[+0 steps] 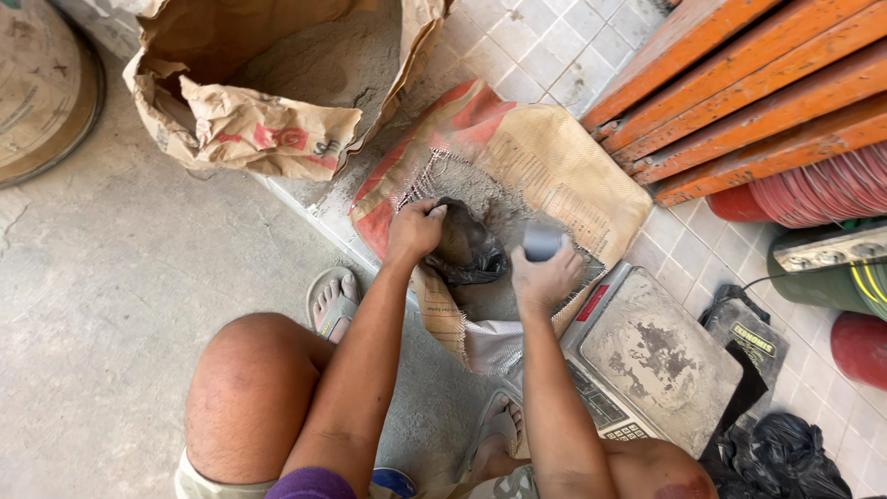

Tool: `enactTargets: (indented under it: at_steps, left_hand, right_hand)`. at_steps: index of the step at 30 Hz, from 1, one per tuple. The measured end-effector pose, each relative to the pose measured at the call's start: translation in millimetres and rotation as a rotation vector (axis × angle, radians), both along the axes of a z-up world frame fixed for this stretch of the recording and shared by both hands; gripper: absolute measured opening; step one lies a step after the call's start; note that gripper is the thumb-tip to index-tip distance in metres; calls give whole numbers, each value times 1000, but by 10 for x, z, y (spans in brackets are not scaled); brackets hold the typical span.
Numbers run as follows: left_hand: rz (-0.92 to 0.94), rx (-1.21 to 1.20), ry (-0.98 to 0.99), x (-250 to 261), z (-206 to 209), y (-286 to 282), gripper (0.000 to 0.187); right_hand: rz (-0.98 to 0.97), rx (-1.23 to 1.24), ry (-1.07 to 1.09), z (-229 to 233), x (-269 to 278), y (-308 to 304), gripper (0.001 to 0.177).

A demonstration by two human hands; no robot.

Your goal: The person scoops a grey powder from a large sack into a small plastic cup, pours it into a black plastic bag, and weighs the bag on a digital scale. The person then ties the bag and places it with other filled bags.

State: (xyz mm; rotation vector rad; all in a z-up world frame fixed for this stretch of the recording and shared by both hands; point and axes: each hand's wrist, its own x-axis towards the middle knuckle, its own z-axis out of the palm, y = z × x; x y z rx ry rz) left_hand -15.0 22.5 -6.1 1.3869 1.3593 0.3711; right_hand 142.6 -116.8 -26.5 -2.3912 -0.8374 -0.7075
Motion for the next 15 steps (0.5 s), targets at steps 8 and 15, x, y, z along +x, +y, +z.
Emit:
enactTargets:
  at_steps: [8,15]
  left_hand:
    - [-43,16,43,30,-70,6,24]
    - [-3,-2,55,14,9,12,23]
  right_hand:
    - [-262,-661,699,579,62,-300,64]
    - [-177,-784,784,-35,185,-362,75]
